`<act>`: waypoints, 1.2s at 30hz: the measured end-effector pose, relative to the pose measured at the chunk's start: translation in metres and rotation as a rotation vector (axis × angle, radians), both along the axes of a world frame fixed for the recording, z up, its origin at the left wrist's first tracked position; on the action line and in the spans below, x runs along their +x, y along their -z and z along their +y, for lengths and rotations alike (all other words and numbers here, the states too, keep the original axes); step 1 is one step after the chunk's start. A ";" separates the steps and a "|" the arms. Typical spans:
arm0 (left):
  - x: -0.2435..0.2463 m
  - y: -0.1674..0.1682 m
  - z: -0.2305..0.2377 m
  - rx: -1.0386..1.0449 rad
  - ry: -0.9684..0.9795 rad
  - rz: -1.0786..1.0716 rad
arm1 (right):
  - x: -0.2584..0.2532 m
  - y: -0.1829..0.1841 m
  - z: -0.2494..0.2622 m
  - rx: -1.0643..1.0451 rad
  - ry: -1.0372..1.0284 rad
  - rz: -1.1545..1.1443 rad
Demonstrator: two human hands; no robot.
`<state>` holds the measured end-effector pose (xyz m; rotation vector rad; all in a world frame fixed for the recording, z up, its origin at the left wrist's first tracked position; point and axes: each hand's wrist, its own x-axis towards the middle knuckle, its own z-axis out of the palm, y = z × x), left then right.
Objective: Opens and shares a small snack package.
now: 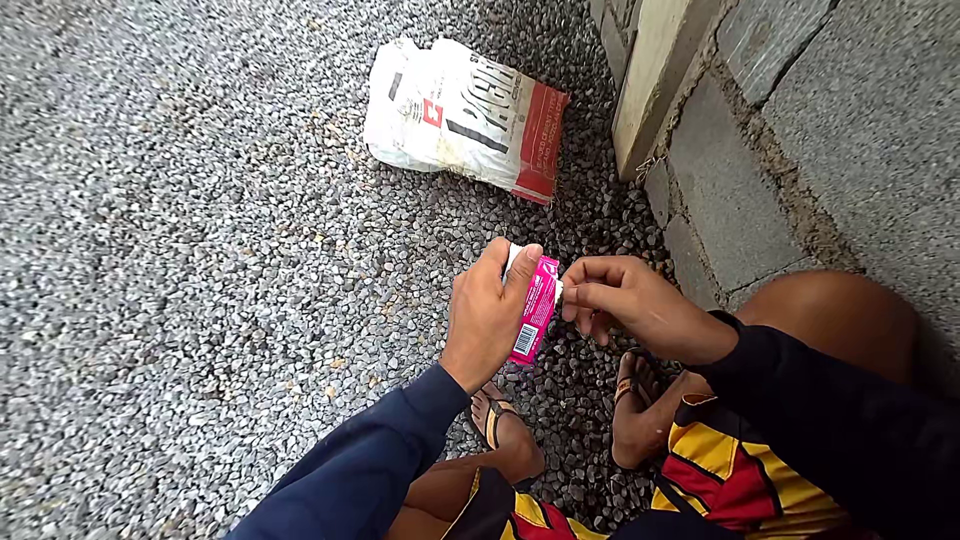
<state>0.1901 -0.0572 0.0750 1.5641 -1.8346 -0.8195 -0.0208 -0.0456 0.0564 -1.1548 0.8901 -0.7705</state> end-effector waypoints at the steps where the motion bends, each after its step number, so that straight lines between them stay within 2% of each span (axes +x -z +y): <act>1: 0.000 0.000 0.000 -0.020 -0.001 -0.008 | 0.001 0.000 0.000 0.011 -0.001 -0.007; 15: -0.001 0.001 0.006 -0.108 0.046 -0.164 | 0.006 0.009 0.003 -0.014 0.057 -0.004; 21: -0.002 0.005 0.006 -0.231 0.074 -0.223 | 0.008 0.011 0.006 -0.092 0.094 0.026; 27: -0.001 0.003 0.007 -0.220 0.093 -0.153 | 0.013 0.015 0.007 -0.131 0.078 0.074; 32: 0.000 0.002 0.004 -0.076 0.136 0.074 | 0.014 0.022 0.008 -0.232 0.082 0.164; 36: 0.002 -0.001 0.001 -0.043 0.143 0.130 | 0.015 0.018 0.008 -0.204 0.027 0.105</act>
